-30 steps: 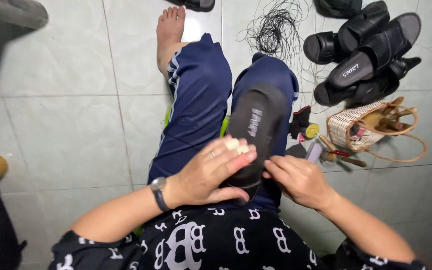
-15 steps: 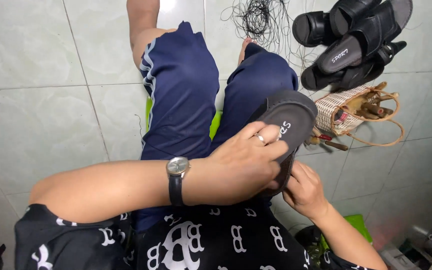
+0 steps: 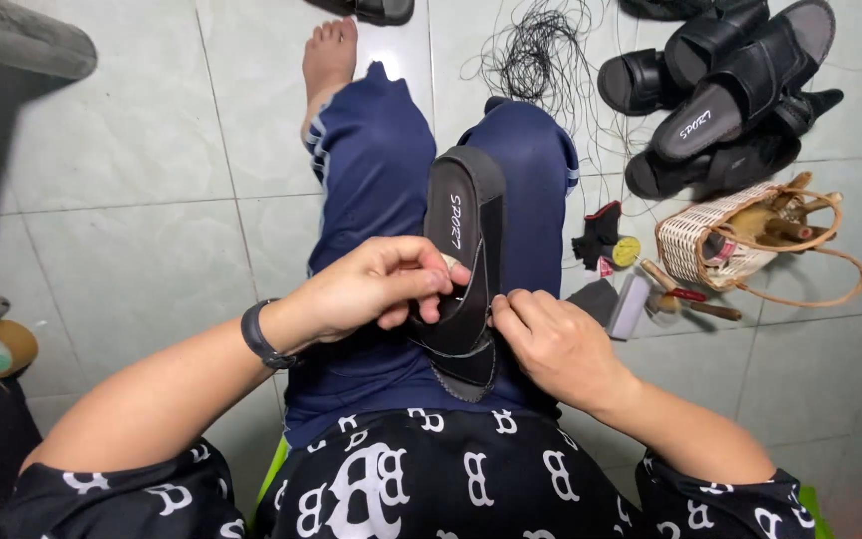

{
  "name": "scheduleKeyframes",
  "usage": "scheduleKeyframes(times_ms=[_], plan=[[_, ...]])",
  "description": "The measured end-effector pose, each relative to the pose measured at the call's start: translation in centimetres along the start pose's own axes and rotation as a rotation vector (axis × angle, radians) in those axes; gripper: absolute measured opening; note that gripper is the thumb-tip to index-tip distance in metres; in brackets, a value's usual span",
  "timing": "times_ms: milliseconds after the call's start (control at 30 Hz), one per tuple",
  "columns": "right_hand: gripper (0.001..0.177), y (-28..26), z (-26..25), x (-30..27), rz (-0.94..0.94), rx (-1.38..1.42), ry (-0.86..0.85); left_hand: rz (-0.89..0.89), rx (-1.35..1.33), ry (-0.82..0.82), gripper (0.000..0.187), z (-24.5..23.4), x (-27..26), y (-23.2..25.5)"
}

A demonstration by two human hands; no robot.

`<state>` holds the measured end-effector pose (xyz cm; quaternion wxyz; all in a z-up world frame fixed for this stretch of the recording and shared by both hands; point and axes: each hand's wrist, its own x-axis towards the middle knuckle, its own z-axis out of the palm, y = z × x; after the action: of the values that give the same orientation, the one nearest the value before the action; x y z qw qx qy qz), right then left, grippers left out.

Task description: Repairing a black sandal by hand-sewing the sole to the upper.

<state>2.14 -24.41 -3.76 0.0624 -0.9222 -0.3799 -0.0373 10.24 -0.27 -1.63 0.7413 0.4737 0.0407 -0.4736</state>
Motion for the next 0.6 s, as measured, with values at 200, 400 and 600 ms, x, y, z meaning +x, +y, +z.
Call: scheduleKeyframes(times_ms=[200,400,600], plan=[[0.028,-0.1,-0.8,-0.1,0.03,0.098,0.009,0.047,-0.325,0.005,0.011,-0.3,-0.2,-2.5],[0.024,-0.4,0.3,-0.9,0.02,0.082,0.073,-0.045,0.053,0.209,0.014,-1.0,0.7,-4.7],[0.025,-0.8,0.9,-1.0,0.021,0.089,0.051,-0.073,0.794,0.071,0.016,-0.8,2.2,-4.9]])
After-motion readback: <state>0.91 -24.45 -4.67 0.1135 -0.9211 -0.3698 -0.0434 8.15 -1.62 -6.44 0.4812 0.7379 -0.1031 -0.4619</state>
